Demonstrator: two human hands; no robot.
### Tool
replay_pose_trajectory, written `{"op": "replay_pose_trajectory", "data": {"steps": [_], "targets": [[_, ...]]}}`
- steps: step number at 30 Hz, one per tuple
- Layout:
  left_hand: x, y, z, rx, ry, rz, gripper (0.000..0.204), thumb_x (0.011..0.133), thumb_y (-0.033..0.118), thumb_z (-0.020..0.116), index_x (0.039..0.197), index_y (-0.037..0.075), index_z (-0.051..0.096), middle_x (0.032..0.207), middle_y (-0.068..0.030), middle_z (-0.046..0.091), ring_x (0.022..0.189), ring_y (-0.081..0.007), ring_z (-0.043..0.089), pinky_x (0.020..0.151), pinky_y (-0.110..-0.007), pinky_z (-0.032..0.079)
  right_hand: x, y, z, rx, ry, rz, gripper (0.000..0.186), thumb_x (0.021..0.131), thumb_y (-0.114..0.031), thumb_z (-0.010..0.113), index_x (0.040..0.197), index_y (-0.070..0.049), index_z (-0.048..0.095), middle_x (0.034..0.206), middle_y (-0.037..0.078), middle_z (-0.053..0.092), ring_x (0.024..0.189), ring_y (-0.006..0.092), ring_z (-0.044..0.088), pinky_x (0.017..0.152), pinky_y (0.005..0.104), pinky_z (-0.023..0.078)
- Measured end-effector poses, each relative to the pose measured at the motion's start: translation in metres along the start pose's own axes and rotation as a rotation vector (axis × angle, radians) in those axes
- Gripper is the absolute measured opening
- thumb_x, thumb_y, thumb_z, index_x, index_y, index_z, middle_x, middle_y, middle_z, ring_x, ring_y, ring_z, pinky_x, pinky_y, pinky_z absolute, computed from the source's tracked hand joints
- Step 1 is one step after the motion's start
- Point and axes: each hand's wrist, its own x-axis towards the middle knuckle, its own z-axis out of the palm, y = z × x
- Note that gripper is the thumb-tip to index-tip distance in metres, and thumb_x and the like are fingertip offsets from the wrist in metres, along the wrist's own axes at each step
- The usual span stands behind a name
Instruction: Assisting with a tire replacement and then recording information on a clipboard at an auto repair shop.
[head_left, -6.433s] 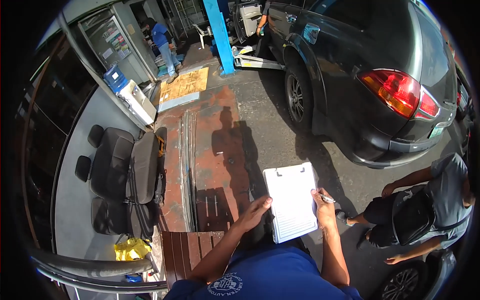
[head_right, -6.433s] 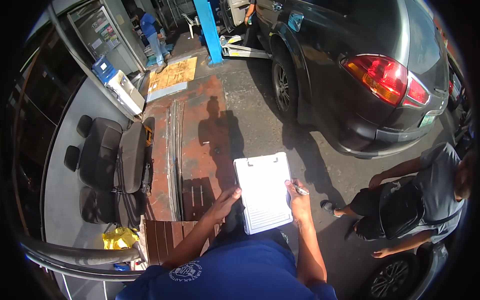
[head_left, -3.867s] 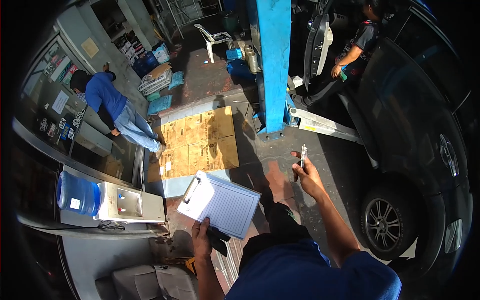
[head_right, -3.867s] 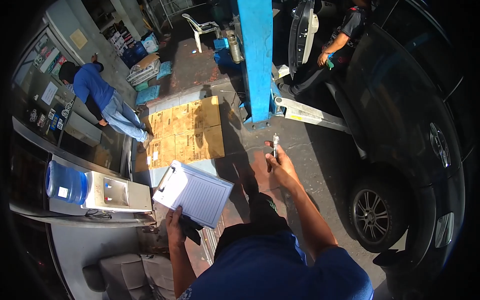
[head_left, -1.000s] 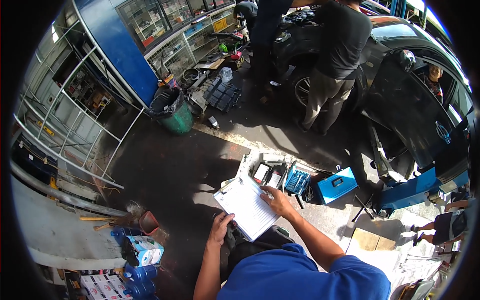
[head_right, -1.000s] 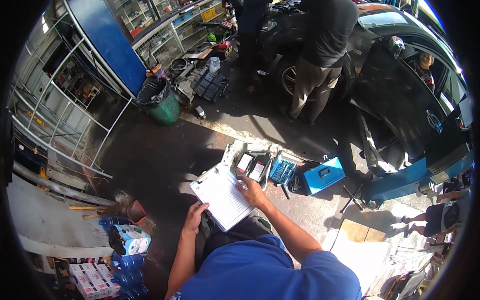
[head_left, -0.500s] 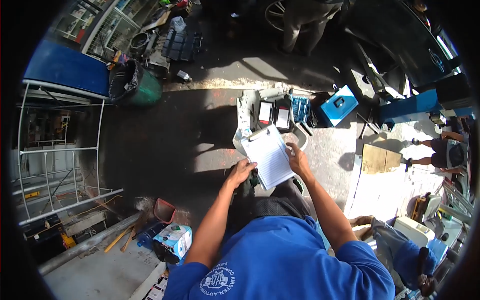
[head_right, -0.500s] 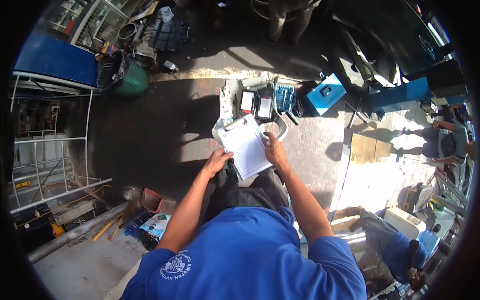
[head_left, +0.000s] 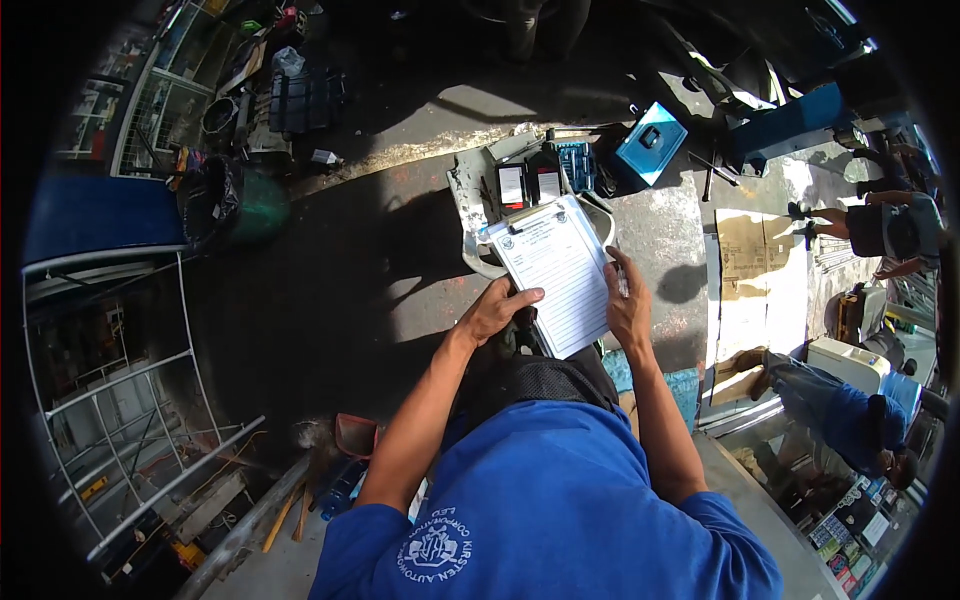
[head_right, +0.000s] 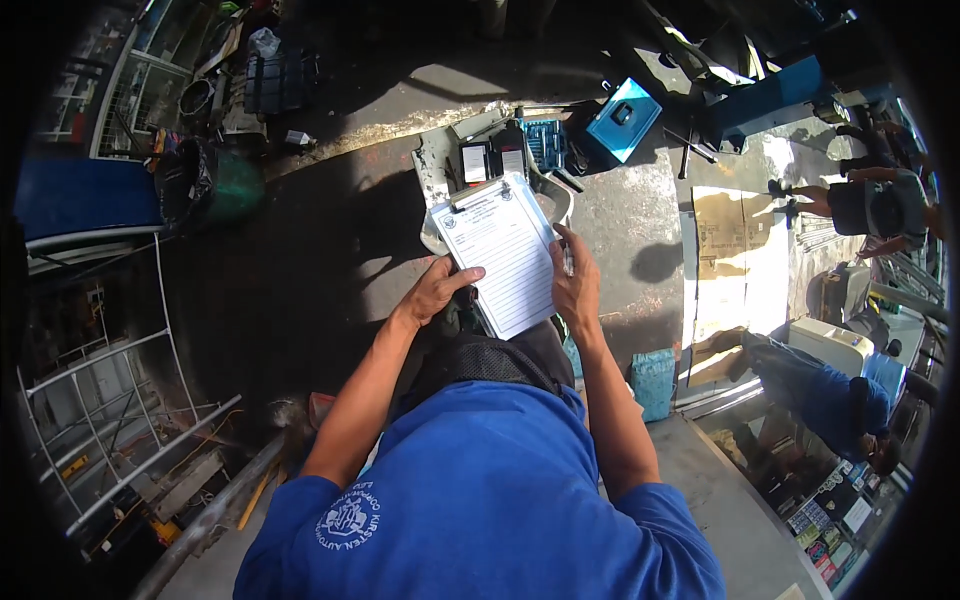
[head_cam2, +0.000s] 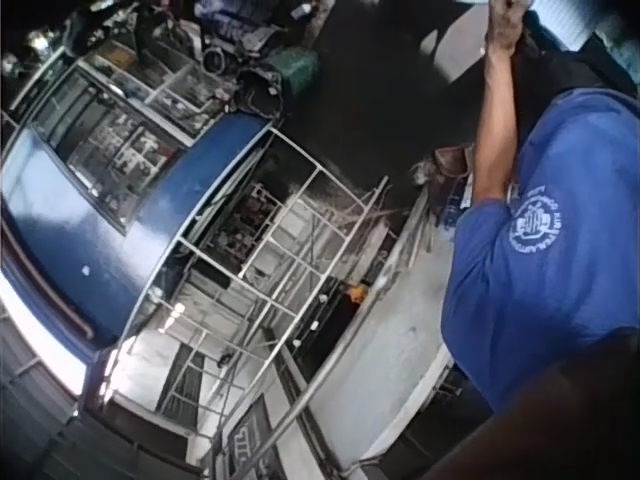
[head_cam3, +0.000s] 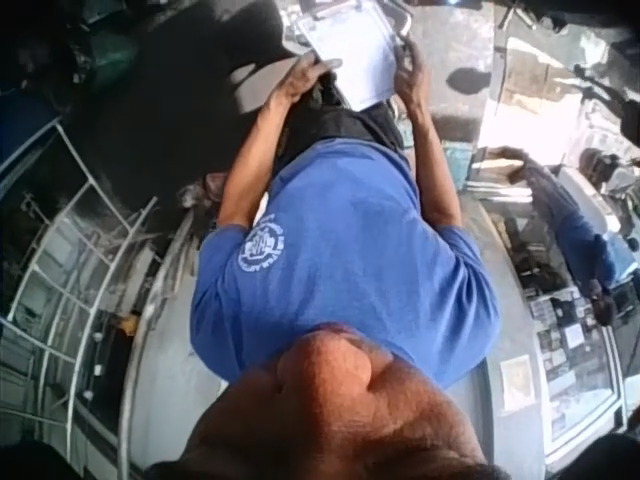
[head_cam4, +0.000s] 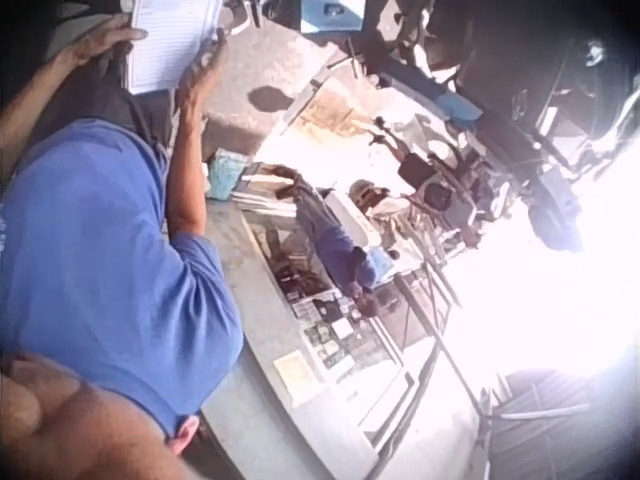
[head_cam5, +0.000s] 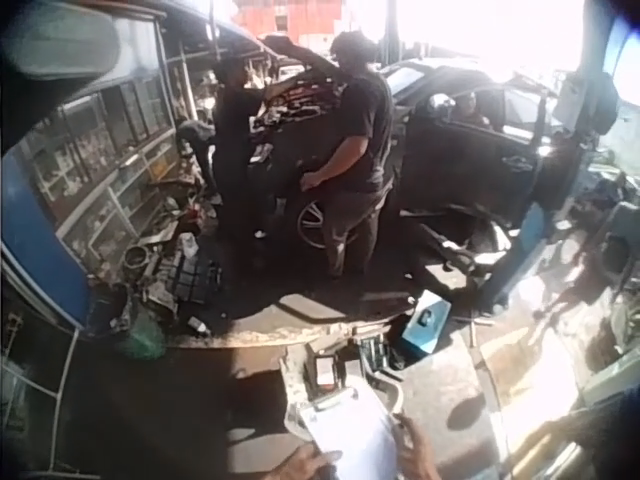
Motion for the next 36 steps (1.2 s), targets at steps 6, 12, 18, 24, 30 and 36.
{"op": "replay_pose_trajectory", "data": {"steps": [6, 12, 18, 24, 30, 36], "targets": [[0.004, 0.070, 0.029, 0.163, -0.138, 0.127, 0.038, 0.090, 0.018, 0.063, 0.120, -0.004, 0.057, 0.113, -0.0085, 0.063, 0.106, -0.0147, 0.056, 0.096, -0.028, 0.040, 0.021, -0.069, -0.068, 0.130, 0.130, -0.101, 0.038, 0.099, -0.029, 0.051, 0.128, -0.006, 0.056, 0.123, 0.019, 0.061, 0.116, 0.0293, 0.057, 0.098, 0.0376, 0.043], [-0.007, 0.133, 0.075, 0.024, -0.200, 0.209, 0.038, 0.090, 0.019, 0.063, 0.120, -0.003, 0.056, 0.110, -0.0102, 0.063, 0.105, -0.0170, 0.057, 0.094, -0.029, 0.043, 0.025, -0.110, -0.113, 0.084, 0.127, -0.199, 0.037, 0.096, -0.027, 0.055, 0.127, -0.006, 0.057, 0.119, 0.019, 0.062, 0.111, 0.0315, 0.060, 0.096, 0.0395, 0.045], [-0.022, 0.113, 0.079, 0.068, -0.291, 0.119, 0.036, 0.091, 0.010, 0.057, 0.124, -0.003, 0.053, 0.117, -0.0109, 0.060, 0.109, -0.0173, 0.056, 0.096, -0.030, 0.043, 0.007, -0.107, -0.116, -0.044, 0.344, -0.390, 0.047, 0.095, -0.028, 0.057, 0.135, -0.005, 0.048, 0.116, 0.017, 0.062, 0.104, 0.0288, 0.061, 0.092, 0.0388, 0.047], [-0.019, 0.121, 0.070, 0.129, -0.302, -0.003, 0.029, 0.091, 0.011, 0.056, 0.119, 0.000, 0.056, 0.103, -0.0073, 0.062, 0.094, -0.0145, 0.059, 0.083, -0.027, 0.047, -0.012, -0.129, -0.104, 0.414, -0.244, -0.245, 0.033, 0.094, -0.026, 0.058, 0.115, -0.001, 0.063, 0.088, 0.011, 0.068, 0.076, 0.0168, 0.066, 0.072, 0.0278, 0.051], [-0.015, 0.132, 0.065, 0.086, -0.296, 0.060, 0.027, 0.083, 0.003, 0.059, 0.110, 0.002, 0.057, 0.095, -0.0044, 0.061, 0.092, -0.0143, 0.058, 0.083, -0.028, 0.046, -0.001, -0.147, -0.091, 0.494, -0.288, -0.264, 0.031, 0.091, -0.017, 0.059, 0.119, -0.004, 0.062, 0.099, 0.012, 0.069, 0.084, 0.0190, 0.068, 0.078, 0.0312, 0.054], [-0.014, 0.135, 0.054, 0.093, -0.332, -0.097, 0.033, 0.087, 0.006, 0.058, 0.119, 0.000, 0.056, 0.107, -0.0064, 0.062, 0.103, -0.0157, 0.057, 0.089, -0.029, 0.044, 0.004, -0.153, -0.088, 0.342, -0.295, -0.254, 0.024, 0.086, -0.017, 0.068, 0.104, -0.001, 0.065, 0.092, 0.010, 0.069, 0.083, 0.0177, 0.067, 0.075, 0.0294, 0.053]]}}
